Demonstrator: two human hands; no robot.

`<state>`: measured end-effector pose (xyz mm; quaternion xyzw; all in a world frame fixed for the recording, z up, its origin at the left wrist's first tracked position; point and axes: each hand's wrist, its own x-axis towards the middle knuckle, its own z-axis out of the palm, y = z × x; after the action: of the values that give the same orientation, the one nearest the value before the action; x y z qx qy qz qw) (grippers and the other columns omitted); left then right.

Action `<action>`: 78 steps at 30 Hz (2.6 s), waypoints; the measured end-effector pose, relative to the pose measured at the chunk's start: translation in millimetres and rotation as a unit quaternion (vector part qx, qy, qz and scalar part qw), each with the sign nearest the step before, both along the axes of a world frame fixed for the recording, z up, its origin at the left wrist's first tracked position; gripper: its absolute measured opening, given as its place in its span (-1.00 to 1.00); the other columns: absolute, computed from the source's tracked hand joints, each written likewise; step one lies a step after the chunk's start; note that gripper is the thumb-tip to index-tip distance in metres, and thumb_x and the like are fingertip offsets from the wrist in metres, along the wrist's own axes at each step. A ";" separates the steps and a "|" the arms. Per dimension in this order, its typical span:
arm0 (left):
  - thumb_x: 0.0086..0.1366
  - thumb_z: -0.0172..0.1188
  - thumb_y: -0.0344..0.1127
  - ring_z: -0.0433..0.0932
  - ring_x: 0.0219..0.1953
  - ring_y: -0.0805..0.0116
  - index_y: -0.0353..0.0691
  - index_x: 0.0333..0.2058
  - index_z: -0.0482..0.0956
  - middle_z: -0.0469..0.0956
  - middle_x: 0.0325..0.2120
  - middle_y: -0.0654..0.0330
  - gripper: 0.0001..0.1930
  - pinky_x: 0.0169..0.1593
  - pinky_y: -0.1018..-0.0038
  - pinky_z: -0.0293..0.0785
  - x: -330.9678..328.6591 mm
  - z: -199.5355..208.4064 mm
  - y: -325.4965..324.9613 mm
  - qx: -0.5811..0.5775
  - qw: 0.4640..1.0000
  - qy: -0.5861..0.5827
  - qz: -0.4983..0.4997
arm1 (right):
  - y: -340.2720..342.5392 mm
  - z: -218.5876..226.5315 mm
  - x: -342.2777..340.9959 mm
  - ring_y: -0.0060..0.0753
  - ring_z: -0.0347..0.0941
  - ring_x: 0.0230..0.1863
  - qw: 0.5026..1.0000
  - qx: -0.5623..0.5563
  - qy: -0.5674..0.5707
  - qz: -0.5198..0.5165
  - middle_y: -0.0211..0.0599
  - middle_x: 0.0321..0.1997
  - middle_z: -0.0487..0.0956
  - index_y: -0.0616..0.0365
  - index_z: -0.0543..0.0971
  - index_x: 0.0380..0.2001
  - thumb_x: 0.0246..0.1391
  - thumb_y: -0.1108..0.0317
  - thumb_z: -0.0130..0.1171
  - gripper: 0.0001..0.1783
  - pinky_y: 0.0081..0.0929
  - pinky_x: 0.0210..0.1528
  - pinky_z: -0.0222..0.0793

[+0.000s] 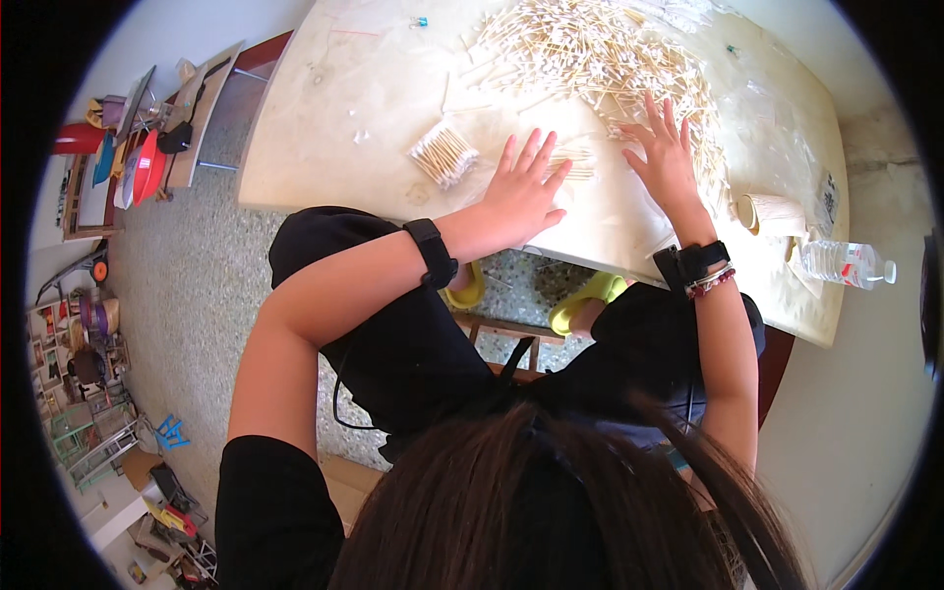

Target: Organizing and packaging cotton swabs into plastic bags.

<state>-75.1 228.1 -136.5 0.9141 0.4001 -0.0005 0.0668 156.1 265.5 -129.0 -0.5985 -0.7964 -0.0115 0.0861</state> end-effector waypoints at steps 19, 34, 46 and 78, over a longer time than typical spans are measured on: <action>0.21 -0.02 -0.10 -0.23 0.30 -0.17 -0.29 0.18 0.13 -0.13 0.24 -0.20 -0.38 0.25 -0.09 -0.27 2.7 1.4 8.3 -0.037 0.999 -0.008 0.019 | 9.9 -4.3 -6.9 -0.25 0.44 -0.14 0.972 0.175 0.150 0.042 -0.39 -0.19 0.56 0.05 0.55 -0.35 -0.03 0.38 0.13 -0.88 -0.34 -0.06 0.31; 0.18 0.05 -0.21 -0.14 0.26 -0.27 -0.05 0.06 0.32 -0.06 0.20 -0.25 -0.56 0.23 -0.13 -0.17 0.4 1.7 9.0 -0.072 0.995 -0.064 0.031 | 0.3 -3.5 -31.8 -0.29 0.39 -0.35 0.976 0.057 0.202 0.053 -0.40 -0.46 0.46 -0.07 0.60 -0.36 -0.06 0.40 0.16 -0.85 -0.41 -0.34 0.37; 0.14 0.09 -0.26 0.00 0.23 -0.20 -0.29 0.07 0.20 0.01 0.17 -0.24 -0.47 0.23 0.12 0.04 3.7 6.6 8.8 -0.112 0.976 -0.171 0.072 | 8.8 -16.9 -40.1 -0.13 0.29 0.01 0.957 0.023 0.212 0.198 -0.17 -0.05 0.40 0.05 0.45 -0.02 0.04 0.53 -0.01 -0.61 -0.32 0.03 0.26; 0.29 -0.13 0.04 -0.07 0.29 0.01 -0.54 0.16 0.02 -0.06 0.23 -0.20 -0.28 0.29 0.25 -0.09 -3.3 -25.8 41.9 0.036 0.993 -0.104 0.027 | -14.2 -31.4 -45.8 -0.16 0.07 0.29 0.988 0.008 0.040 0.151 -0.09 0.25 0.19 0.25 0.18 0.17 0.10 0.36 -0.10 -0.46 -0.21 0.29 -0.04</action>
<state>-78.3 270.0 -162.2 0.8996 0.4155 0.1113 0.0748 110.3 251.3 -160.4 -0.4707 -0.8734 0.0190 0.1231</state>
